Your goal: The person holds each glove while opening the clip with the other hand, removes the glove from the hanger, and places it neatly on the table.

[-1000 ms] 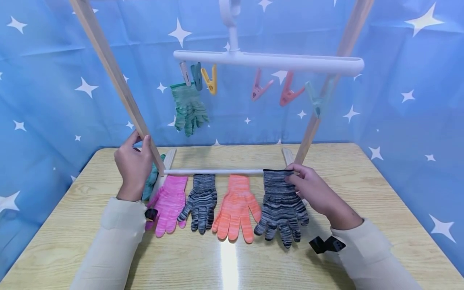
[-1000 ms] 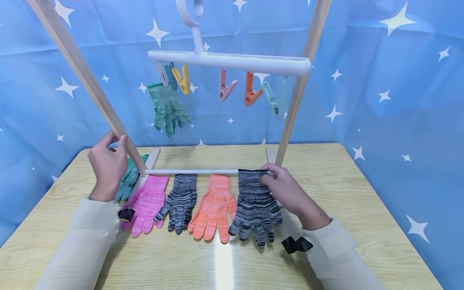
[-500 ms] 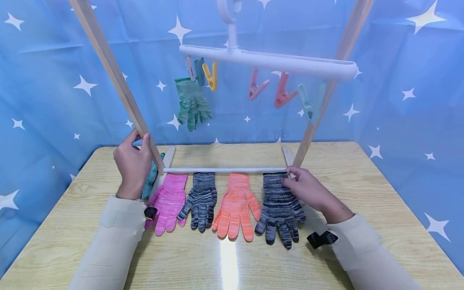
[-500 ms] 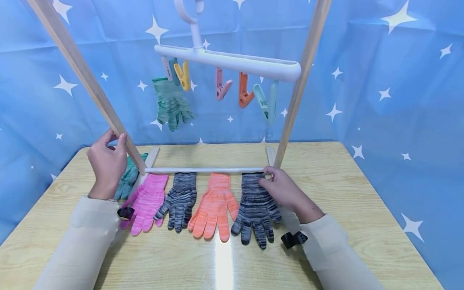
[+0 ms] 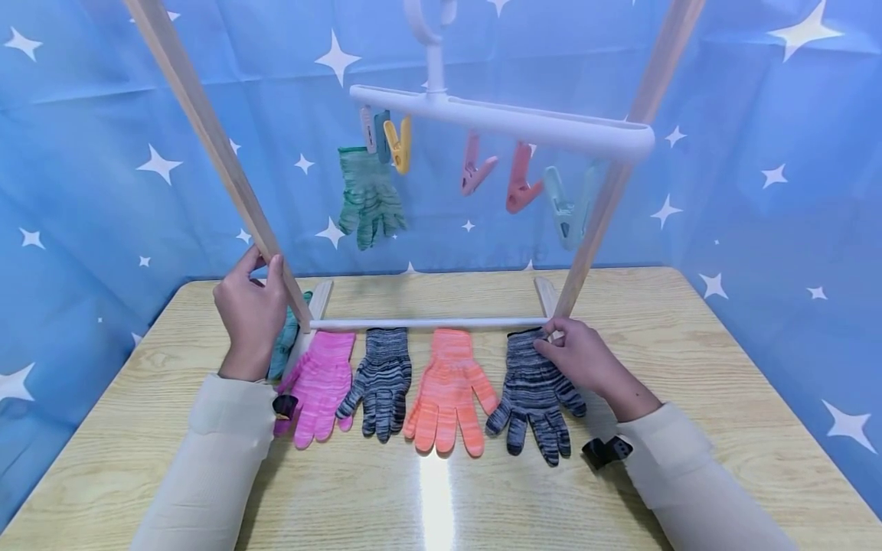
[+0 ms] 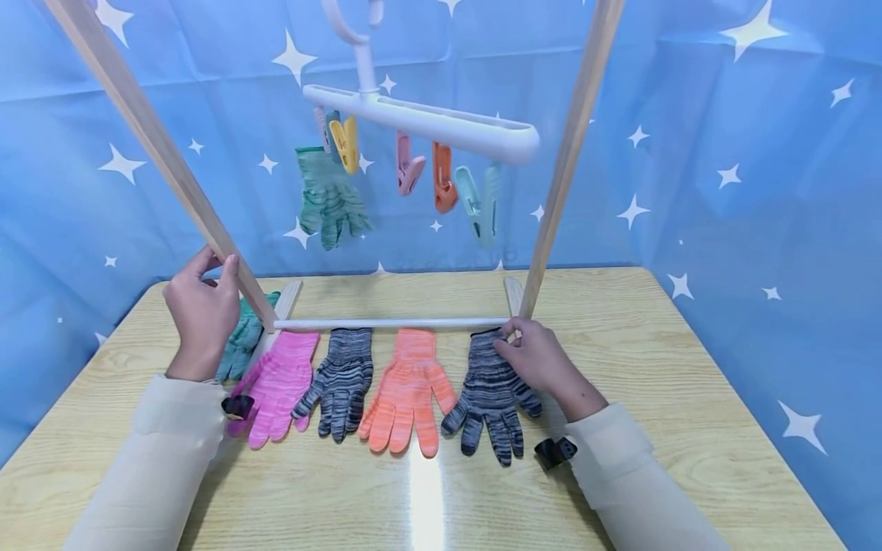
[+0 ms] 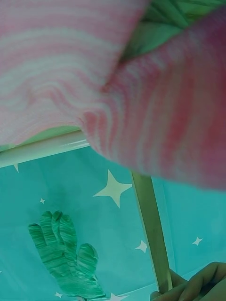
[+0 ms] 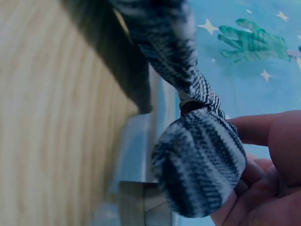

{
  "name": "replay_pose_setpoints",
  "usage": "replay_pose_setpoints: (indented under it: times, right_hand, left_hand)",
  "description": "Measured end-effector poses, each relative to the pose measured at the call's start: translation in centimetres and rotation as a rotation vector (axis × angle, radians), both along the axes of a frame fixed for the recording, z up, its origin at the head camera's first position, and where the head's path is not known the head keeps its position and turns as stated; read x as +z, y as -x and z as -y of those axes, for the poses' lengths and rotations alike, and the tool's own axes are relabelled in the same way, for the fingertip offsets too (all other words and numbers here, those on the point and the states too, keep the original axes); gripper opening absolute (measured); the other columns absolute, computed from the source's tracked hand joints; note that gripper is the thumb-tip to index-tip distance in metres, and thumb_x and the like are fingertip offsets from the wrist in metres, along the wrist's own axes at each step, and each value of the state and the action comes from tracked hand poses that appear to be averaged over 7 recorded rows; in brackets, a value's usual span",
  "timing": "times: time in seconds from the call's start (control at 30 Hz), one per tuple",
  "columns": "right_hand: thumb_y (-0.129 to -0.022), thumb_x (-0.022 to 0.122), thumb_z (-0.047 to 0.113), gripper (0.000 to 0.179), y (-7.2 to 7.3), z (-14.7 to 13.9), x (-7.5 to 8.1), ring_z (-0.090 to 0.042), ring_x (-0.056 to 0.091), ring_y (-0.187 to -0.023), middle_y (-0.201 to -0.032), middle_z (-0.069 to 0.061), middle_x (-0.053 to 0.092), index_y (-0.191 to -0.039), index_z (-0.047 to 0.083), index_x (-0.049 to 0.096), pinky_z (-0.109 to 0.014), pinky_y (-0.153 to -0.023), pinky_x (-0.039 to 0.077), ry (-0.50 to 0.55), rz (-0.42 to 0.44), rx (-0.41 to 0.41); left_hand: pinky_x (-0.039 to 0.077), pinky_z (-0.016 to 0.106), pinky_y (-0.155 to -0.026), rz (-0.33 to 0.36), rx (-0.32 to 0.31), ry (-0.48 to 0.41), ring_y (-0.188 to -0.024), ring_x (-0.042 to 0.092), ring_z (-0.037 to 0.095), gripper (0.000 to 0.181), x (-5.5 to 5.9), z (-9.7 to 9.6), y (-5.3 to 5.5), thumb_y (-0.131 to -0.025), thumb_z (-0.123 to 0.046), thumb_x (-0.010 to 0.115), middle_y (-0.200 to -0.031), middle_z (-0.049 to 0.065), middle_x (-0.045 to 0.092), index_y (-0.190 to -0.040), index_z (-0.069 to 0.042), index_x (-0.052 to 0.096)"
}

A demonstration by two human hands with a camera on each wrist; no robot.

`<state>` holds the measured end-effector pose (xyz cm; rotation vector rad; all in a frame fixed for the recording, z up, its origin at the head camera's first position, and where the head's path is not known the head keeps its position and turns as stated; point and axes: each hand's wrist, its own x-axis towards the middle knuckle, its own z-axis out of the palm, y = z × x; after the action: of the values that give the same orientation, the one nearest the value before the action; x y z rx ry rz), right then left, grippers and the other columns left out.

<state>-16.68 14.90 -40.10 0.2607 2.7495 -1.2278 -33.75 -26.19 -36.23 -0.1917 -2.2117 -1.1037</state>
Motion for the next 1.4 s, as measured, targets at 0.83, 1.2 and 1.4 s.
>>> replay_pose_setpoints:
  times: [0.83,1.2,1.4]
  right_hand:
    - [-0.100,0.059,0.017,0.017,0.1,-0.5,-0.4,-0.012,0.039,-0.049,-0.067,-0.002,0.049,-0.103,0.002,0.066,-0.028,-0.047,0.038,-0.091,-0.097,-0.039]
    - [-0.102,0.054,0.017,0.024,0.1,-0.8,-0.1,-0.013,0.043,-0.048,-0.063,-0.003,0.053,-0.108,-0.001,0.069,-0.030,-0.045,0.039,-0.096,-0.074,-0.024]
    - [-0.101,0.054,0.016,0.024,0.1,-1.1,-0.3,-0.014,0.046,-0.048,-0.063,-0.004,0.054,-0.109,-0.001,0.069,-0.030,-0.045,0.040,-0.107,-0.053,-0.024]
  left_hand:
    - [0.036,0.003,-0.055,0.030,0.005,-0.009,-0.073,0.072,0.035,0.034,0.1,-0.1,-0.1,-0.100,-0.030,0.061,-0.111,0.015,0.075,-0.126,-0.011,0.070]
    - [0.036,0.005,-0.051,0.024,-0.005,-0.008,-0.065,0.069,0.034,0.033,0.3,-0.1,-0.2,-0.100,-0.030,0.060,-0.110,0.014,0.075,-0.126,-0.012,0.070]
    - [0.035,0.005,-0.051,0.025,-0.006,0.000,-0.064,0.068,0.034,0.033,0.2,-0.1,-0.2,-0.101,-0.030,0.060,-0.110,0.015,0.075,-0.126,-0.011,0.070]
